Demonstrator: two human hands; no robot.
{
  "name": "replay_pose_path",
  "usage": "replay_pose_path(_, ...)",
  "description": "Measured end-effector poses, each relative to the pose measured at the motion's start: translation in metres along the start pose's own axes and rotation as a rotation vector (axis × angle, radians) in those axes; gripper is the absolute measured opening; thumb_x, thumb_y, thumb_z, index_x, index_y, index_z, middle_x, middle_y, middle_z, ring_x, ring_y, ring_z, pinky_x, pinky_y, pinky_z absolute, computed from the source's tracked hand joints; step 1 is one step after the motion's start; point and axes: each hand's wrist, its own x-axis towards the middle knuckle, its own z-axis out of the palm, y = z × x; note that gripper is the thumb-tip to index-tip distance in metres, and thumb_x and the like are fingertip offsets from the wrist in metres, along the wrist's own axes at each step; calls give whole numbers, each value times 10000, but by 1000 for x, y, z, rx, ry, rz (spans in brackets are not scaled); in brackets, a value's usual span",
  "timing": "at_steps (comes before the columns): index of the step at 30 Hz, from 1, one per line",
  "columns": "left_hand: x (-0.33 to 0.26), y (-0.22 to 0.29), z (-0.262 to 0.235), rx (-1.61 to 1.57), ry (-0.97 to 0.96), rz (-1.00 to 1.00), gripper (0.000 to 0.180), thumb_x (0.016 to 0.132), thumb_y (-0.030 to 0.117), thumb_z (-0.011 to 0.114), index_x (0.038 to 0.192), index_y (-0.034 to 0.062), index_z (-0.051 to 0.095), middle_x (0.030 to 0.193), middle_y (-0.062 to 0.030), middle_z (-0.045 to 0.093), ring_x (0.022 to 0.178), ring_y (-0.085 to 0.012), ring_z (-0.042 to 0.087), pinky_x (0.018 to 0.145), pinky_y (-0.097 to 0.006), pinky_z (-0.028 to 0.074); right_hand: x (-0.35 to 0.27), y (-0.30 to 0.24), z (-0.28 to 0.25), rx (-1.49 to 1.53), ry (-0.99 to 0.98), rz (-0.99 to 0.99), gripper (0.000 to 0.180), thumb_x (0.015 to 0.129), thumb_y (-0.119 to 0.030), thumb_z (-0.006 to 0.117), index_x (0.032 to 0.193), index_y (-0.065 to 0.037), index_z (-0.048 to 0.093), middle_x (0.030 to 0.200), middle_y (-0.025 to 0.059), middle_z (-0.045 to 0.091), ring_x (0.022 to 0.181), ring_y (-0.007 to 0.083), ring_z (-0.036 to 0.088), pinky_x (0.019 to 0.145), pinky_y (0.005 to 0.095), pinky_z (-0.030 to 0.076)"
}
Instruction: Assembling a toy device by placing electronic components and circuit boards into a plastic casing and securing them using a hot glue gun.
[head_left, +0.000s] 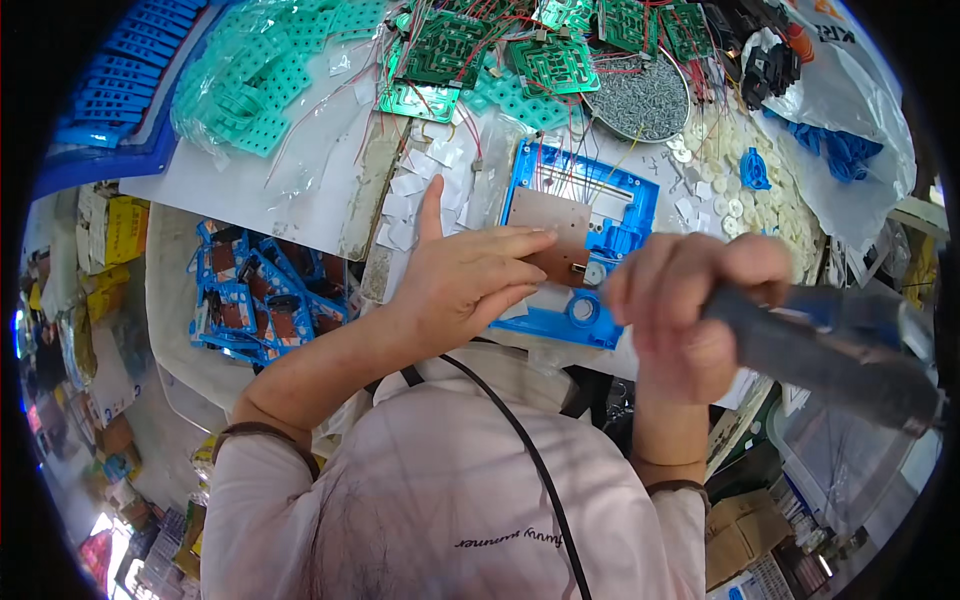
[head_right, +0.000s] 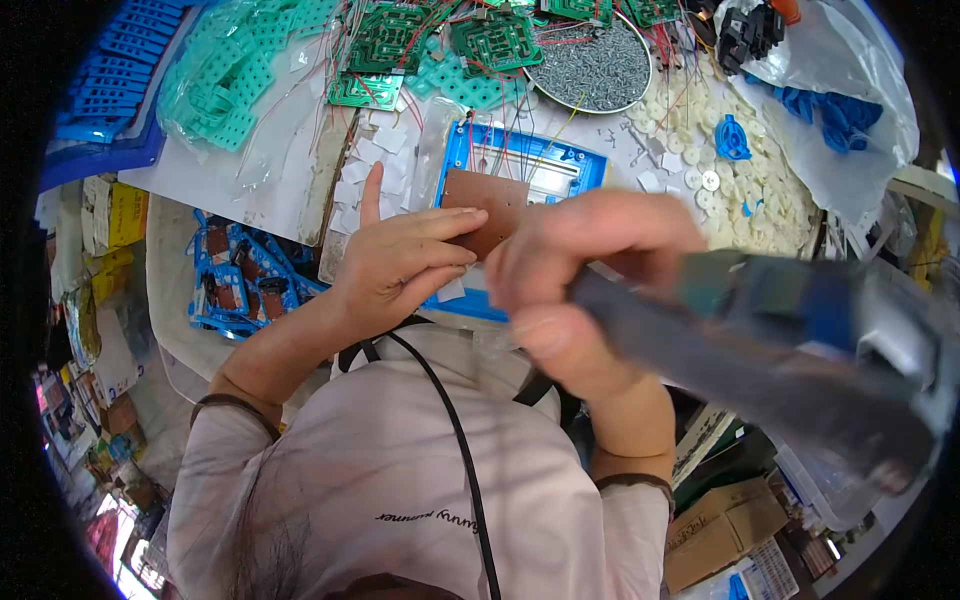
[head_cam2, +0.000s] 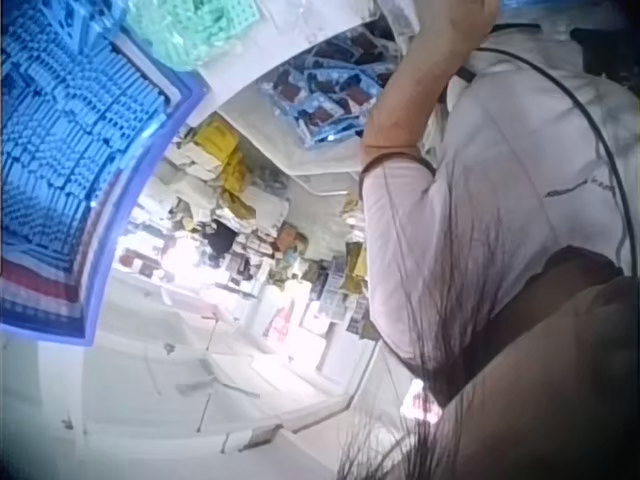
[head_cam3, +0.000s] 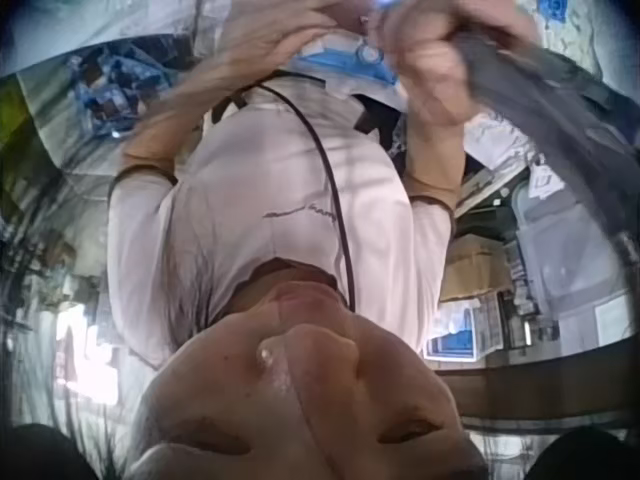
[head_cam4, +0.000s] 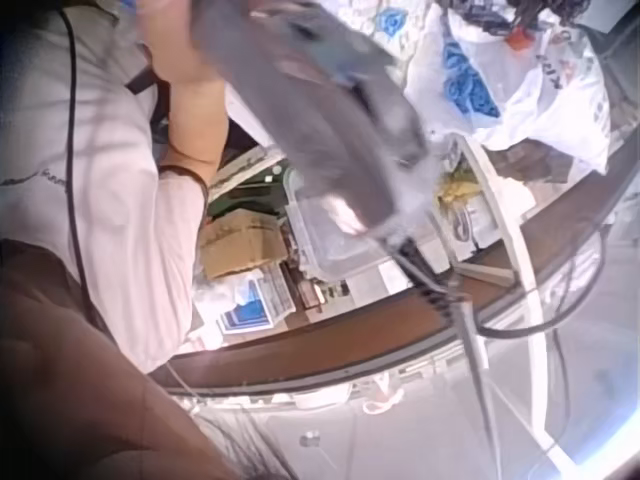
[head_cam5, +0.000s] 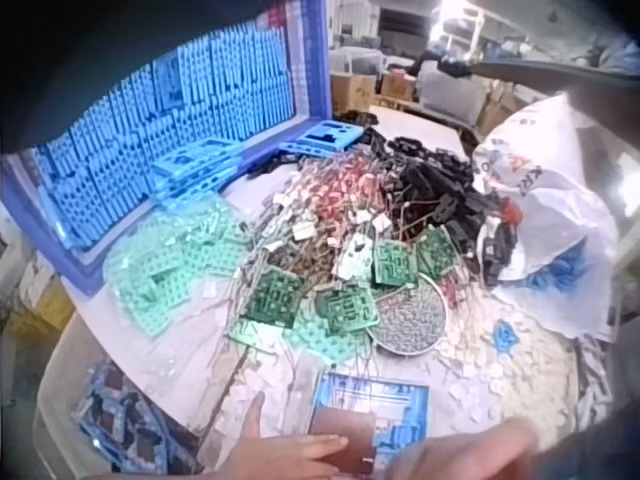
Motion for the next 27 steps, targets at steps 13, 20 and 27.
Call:
replay_pose_path(13, -1, -6, 0, -79, 20, 9, 183, 792, 59, 798, 937, 158, 746, 1274, -47, 732, 1194, -233, 692, 1231, -611, -29, -12, 22, 9, 76, -70, 39, 365, 956, -112, 740, 1239, -62, 515, 750, 57, 603, 660, 178, 563, 667, 372, 521)
replay_pose_path(20, 2, -1, -4, 8, 2, 21, 201, 890, 98, 735, 1081, 158, 755, 1235, -23, 746, 1156, -220, 708, 1234, -614, -5, -14, 26, 5, -12, -82, 32, 360, 965, -88, 719, 1243, -69, 491, 770, 65, 605, 682, 182, 566, 698, 371, 523)
replay_pose_path(27, 4, -1, -2, 118, -1, 17, 158, 949, 204, 687, 1102, 173, 715, 1170, 25, 760, 1118, -131, 710, 1221, -657, 95, -13, 30, 17, -181, -31, 29, 327, 965, -181, 724, 1142, -108, 459, 695, 35, 538, 585, 155, 521, 581, 348, 501)
